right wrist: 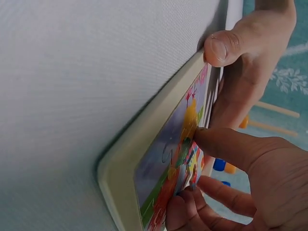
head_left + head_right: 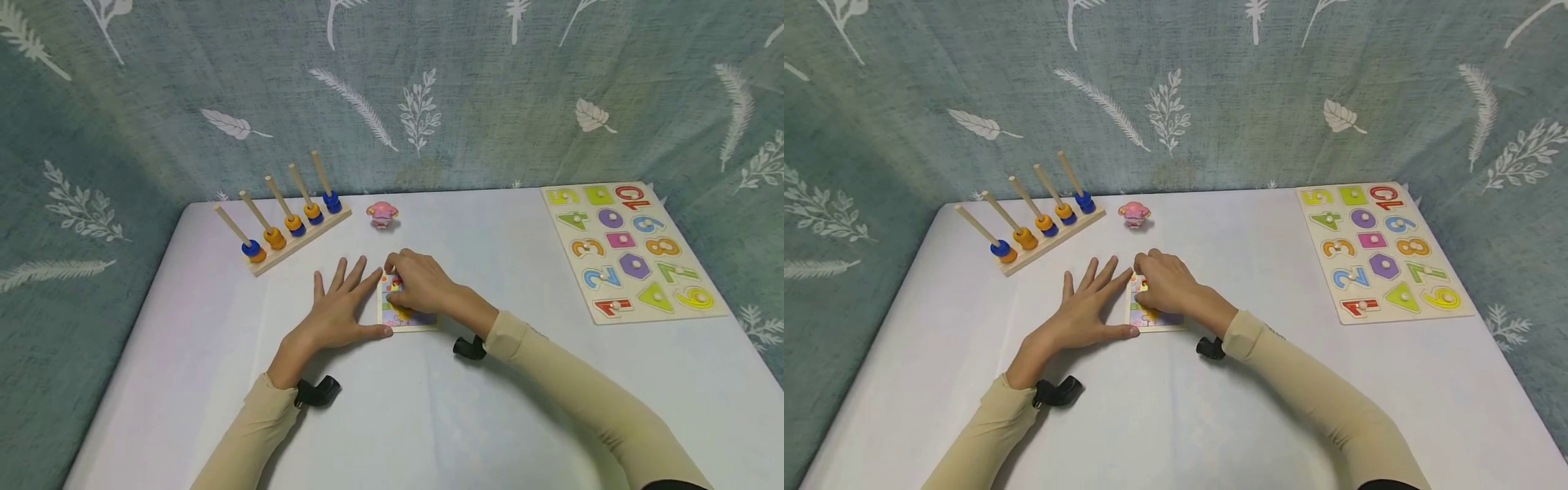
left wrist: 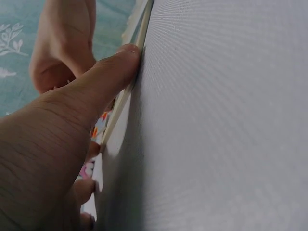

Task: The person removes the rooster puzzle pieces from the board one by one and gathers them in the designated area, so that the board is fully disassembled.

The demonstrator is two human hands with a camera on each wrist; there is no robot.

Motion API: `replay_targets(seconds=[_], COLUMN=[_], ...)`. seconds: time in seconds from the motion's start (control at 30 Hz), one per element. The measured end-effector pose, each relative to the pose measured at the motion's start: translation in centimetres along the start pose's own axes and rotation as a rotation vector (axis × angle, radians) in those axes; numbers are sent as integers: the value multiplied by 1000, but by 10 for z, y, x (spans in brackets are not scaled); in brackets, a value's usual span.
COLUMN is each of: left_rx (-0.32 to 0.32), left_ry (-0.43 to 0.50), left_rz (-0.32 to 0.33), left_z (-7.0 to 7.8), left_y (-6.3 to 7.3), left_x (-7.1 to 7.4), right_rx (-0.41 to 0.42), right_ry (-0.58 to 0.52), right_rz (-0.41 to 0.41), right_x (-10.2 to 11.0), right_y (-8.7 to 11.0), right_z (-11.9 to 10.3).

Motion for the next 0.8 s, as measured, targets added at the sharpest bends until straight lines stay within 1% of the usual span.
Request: replay_targets(seconds=[0.2, 0.3, 0.4, 0.57, 0.7, 0.8], left_rx=[-2, 4, 6, 19, 8, 0], left_ry=[6, -2, -4, -16, -19, -18], left_rz=[-4, 2, 4, -3, 3, 7], left_z=[1, 1, 1, -1, -1, -1], left_y=[0, 0, 0, 1, 0, 0], left_x=[-1, -1, -1, -1, -1, -1], right_rx=[14, 39, 62, 99, 128, 131], right_ry=[64, 84, 100, 81, 73, 83], right_rz=[31, 55, 61, 41, 11, 5], right_x=[0, 1, 4, 10, 10, 9], right_y=[5, 7, 7, 5, 4, 4], right_z=[-4, -7, -9, -11, -12, -13])
Point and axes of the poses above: each hand's wrist, its own y-axis away from the middle knuckle, its own x-axis out of the back of the hand, z = x × y, the point moved 4 cm from there along -y, towards the middle knuckle, and after that the axes turned 7 degrees about -z, right-handed, at the moved point
